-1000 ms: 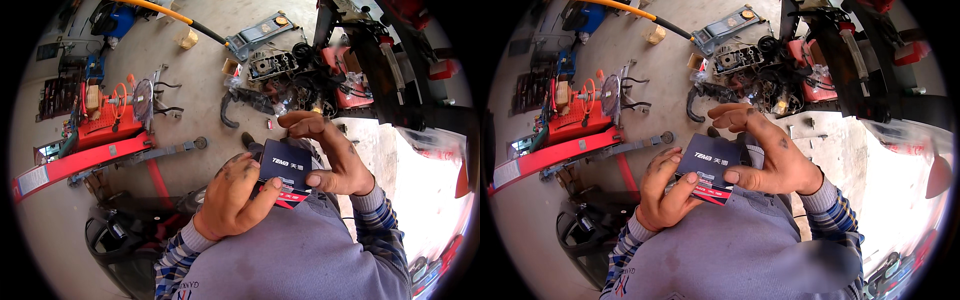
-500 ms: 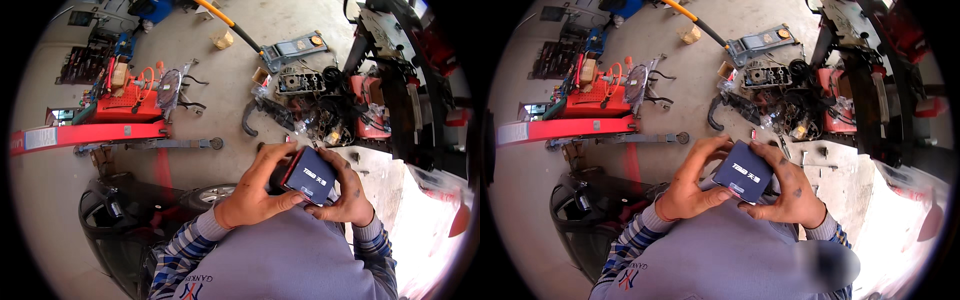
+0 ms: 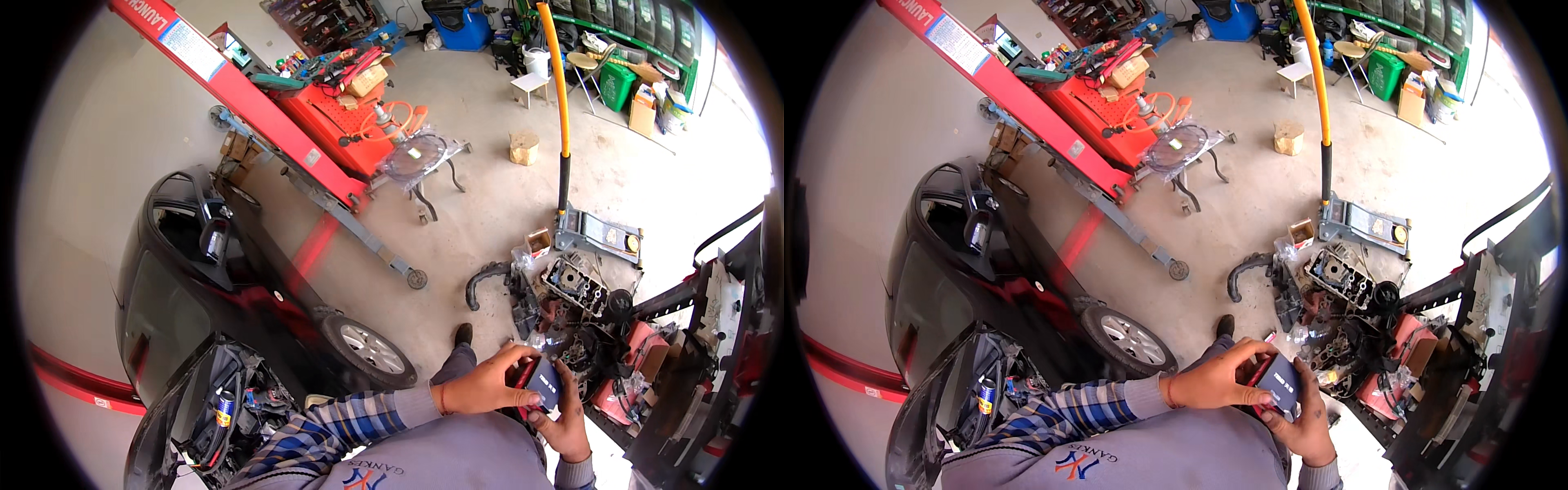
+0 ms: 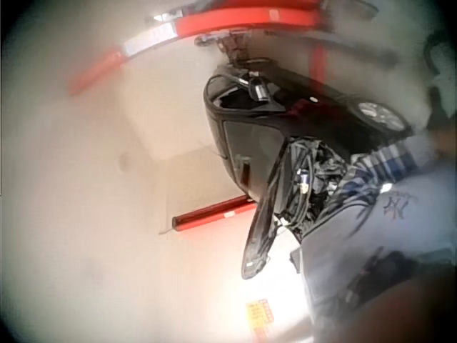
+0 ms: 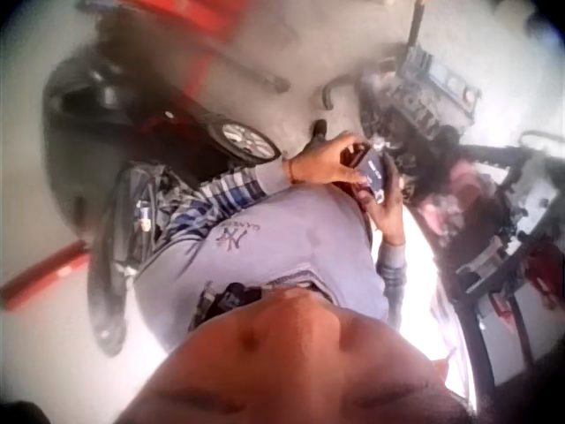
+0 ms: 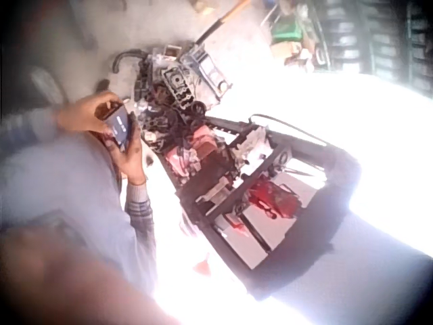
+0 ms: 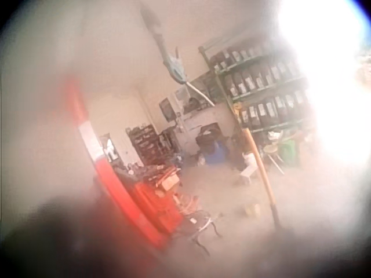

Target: The person opens a small box containing a new headlight bulb and removes the bulb. They then hold the new bulb alongside an old bulb, comparing them. Finally, the person uses a pair of tweezers to manipulate a small component on the new bulb.

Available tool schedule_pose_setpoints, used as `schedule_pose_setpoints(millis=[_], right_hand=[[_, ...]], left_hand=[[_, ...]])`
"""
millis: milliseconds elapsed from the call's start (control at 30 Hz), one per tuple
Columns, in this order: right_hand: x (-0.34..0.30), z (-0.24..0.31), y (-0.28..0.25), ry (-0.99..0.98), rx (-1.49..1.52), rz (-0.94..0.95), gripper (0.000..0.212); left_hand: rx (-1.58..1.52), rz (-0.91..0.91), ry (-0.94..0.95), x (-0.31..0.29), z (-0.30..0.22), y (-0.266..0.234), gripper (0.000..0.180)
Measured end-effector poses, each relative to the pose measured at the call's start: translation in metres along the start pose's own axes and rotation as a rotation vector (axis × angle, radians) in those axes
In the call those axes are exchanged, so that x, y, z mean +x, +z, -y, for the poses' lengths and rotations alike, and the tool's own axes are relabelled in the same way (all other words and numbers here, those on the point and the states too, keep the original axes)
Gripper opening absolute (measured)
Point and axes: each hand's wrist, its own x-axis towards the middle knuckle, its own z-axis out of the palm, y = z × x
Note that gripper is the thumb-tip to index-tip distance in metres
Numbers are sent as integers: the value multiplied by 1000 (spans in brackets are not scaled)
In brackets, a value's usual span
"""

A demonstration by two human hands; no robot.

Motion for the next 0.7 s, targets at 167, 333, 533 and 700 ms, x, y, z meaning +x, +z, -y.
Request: schedule_pose_setpoints(millis=[167,333,533,700], right_hand=[[42,5,28,62,64,-67,88],[82,10,54,169,192,-106,83],[92,-42,62,452,-138,-194,49],[-73,-193,35,1024,-103,-466,42]], left_hand=[[-179,-111,24,5,10,-37,80],[-262,82,-107,28,20,-94,85],[366,-167,21,38,68,-169,76],[-40,-382,-500,20,128,-195,57]])
